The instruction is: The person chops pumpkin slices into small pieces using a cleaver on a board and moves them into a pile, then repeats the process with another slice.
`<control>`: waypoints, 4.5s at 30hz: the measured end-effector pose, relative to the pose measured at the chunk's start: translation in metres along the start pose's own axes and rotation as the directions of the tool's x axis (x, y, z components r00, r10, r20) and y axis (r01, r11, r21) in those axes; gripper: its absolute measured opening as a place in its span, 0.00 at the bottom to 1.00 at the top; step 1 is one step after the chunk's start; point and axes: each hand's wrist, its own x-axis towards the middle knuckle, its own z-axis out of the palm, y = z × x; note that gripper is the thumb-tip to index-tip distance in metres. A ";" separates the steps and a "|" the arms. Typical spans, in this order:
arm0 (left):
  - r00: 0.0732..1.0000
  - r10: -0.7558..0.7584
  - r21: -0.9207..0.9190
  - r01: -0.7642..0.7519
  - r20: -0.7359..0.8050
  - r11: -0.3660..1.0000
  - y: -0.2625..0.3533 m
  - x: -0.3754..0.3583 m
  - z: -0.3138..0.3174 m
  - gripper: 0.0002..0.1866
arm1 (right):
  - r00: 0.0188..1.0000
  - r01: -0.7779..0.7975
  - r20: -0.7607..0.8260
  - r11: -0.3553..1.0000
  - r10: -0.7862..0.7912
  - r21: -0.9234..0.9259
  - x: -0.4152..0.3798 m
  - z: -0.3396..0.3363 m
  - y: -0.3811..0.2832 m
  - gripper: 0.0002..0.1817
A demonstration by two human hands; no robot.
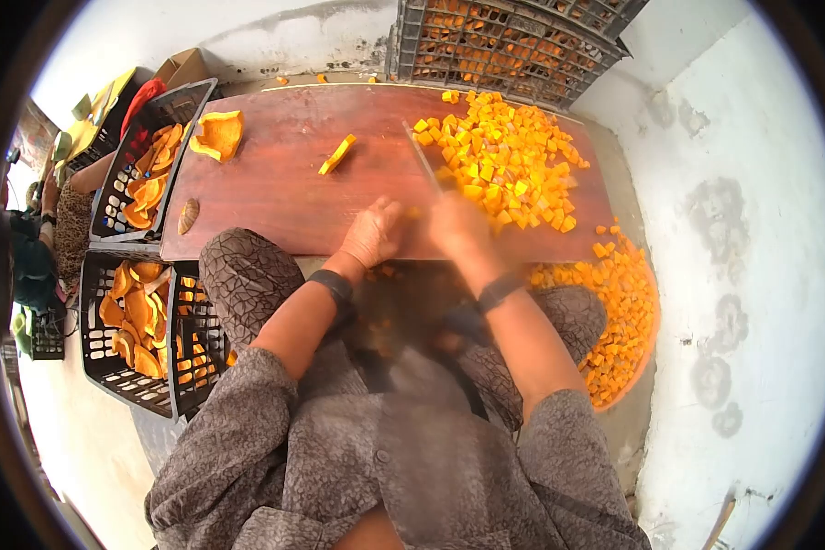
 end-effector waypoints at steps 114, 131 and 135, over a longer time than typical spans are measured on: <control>1.000 0.023 0.032 -0.022 -0.005 0.999 -0.002 0.002 -0.001 0.14 | 0.998 0.048 0.036 0.993 -0.052 0.104 -0.051 -0.040 0.002 0.17; 1.000 0.024 0.022 -0.024 -0.008 0.999 -0.003 0.002 -0.001 0.13 | 0.992 -0.045 0.123 0.998 0.040 0.044 -0.017 -0.012 -0.008 0.15; 0.999 -0.017 0.036 0.016 0.038 0.999 0.000 0.003 -0.005 0.13 | 0.990 -0.100 0.109 0.985 0.085 0.142 -0.015 -0.014 -0.002 0.15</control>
